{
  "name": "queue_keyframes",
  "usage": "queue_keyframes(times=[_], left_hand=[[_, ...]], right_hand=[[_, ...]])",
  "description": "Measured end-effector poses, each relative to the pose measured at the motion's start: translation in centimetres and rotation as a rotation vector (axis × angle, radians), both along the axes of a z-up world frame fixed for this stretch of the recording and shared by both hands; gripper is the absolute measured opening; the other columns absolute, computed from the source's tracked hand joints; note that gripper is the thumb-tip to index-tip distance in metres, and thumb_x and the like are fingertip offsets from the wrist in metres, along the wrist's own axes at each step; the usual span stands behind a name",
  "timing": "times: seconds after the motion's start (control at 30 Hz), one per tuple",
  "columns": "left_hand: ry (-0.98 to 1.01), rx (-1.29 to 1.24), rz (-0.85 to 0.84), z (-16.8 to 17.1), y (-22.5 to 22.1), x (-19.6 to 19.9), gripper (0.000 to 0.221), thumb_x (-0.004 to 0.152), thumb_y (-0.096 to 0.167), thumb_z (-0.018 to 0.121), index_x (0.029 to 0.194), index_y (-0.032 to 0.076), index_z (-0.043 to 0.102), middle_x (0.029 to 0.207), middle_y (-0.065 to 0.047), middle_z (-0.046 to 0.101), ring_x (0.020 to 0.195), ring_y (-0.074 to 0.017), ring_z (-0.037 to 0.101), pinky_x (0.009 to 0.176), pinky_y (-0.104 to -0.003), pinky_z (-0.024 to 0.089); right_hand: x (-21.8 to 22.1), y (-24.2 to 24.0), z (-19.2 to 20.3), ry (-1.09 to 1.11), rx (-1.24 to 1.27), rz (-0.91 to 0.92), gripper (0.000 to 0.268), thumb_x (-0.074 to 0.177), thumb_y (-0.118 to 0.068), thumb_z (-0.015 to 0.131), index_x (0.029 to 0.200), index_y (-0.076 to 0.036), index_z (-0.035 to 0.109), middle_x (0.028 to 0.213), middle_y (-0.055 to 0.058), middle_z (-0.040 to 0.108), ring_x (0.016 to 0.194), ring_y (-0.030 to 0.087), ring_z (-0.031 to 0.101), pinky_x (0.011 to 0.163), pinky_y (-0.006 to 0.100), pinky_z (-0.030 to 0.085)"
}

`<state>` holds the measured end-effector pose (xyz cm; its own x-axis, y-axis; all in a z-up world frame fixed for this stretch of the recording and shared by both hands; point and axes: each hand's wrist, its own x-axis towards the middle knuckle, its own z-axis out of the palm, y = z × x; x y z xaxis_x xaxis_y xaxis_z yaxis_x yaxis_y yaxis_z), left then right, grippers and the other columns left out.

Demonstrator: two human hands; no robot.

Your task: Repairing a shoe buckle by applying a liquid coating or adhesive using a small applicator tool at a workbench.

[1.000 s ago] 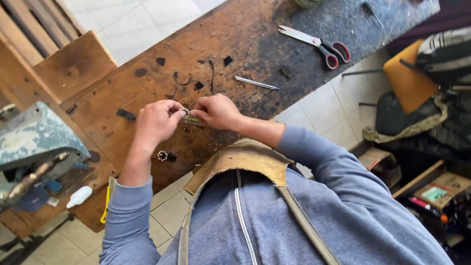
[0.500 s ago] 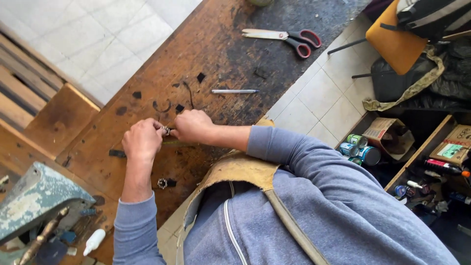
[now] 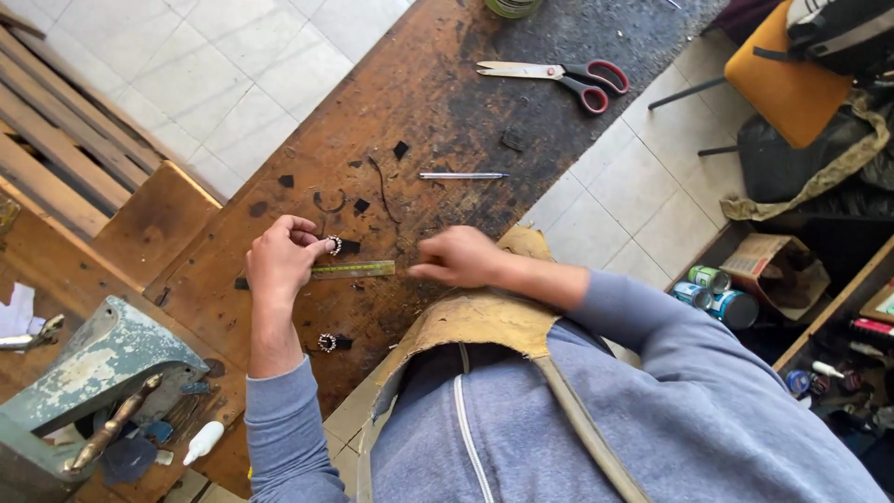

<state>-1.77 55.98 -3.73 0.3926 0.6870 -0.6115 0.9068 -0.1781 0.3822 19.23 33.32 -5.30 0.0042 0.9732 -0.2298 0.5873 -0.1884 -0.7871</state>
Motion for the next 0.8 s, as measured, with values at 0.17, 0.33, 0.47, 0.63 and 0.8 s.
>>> queue_keyframes(times=[0.17, 0.33, 0.47, 0.63, 0.8], left_hand=[[-0.204, 0.254, 0.046, -0.1, -1.7, -2.7, 0.02, 0.09, 0.034, 0.082, 0.107, 0.028, 0.074, 0.089, 0.006, 0.076, 0.09, -0.0228, 0.074, 0.085, -0.042, 0.054], [-0.485, 0.433, 0.09, 3.3, -5.3, -3.3, 0.015, 0.107, 0.032, 0.073, 0.103, 0.018, 0.078, 0.082, -0.003, 0.076, 0.078, -0.026, 0.073, 0.077, -0.04, 0.057], [-0.591, 0.38, 0.007, 5.0, -8.4, -1.6, 0.02, 0.1, 0.038, 0.075, 0.099, 0.019, 0.08, 0.08, -0.002, 0.077, 0.074, -0.0236, 0.075, 0.071, -0.037, 0.059], [-0.581, 0.431, -0.182, 6.8, -11.7, 4.2, 0.016, 0.095, 0.043, 0.075, 0.099, 0.028, 0.078, 0.086, 0.008, 0.077, 0.079, -0.0178, 0.076, 0.069, -0.032, 0.059], [-0.525, 0.453, -0.232, 7.3, -14.2, 12.1, 0.015, 0.096, 0.04, 0.072, 0.103, 0.028, 0.075, 0.087, 0.009, 0.075, 0.078, -0.0148, 0.075, 0.065, -0.031, 0.059]], right_hand=[[4.8, -7.4, 0.8, 0.074, -0.091, -0.307, 0.031, 0.094, -0.038, 0.075, 0.083, -0.01, 0.07, 0.062, 0.013, 0.065, 0.064, 0.033, 0.067, 0.063, 0.043, 0.052], [8.3, -9.8, 3.1, 0.096, -0.099, -0.494, 0.025, 0.095, -0.025, 0.076, 0.074, -0.012, 0.07, 0.052, 0.003, 0.063, 0.052, 0.017, 0.059, 0.056, 0.031, 0.049], [10.9, -10.0, 3.6, 0.159, -0.067, -0.465, 0.027, 0.094, -0.025, 0.077, 0.071, -0.013, 0.071, 0.05, 0.001, 0.065, 0.048, 0.014, 0.059, 0.052, 0.026, 0.048], [15.3, -8.7, 2.7, 0.215, -0.017, -0.326, 0.025, 0.094, -0.026, 0.078, 0.073, -0.013, 0.071, 0.05, -0.001, 0.065, 0.047, 0.014, 0.06, 0.051, 0.025, 0.049], [21.9, -8.8, 1.6, 0.271, 0.096, -0.124, 0.02, 0.091, -0.024, 0.079, 0.076, -0.012, 0.072, 0.057, 0.005, 0.066, 0.05, 0.021, 0.064, 0.051, 0.031, 0.051]])
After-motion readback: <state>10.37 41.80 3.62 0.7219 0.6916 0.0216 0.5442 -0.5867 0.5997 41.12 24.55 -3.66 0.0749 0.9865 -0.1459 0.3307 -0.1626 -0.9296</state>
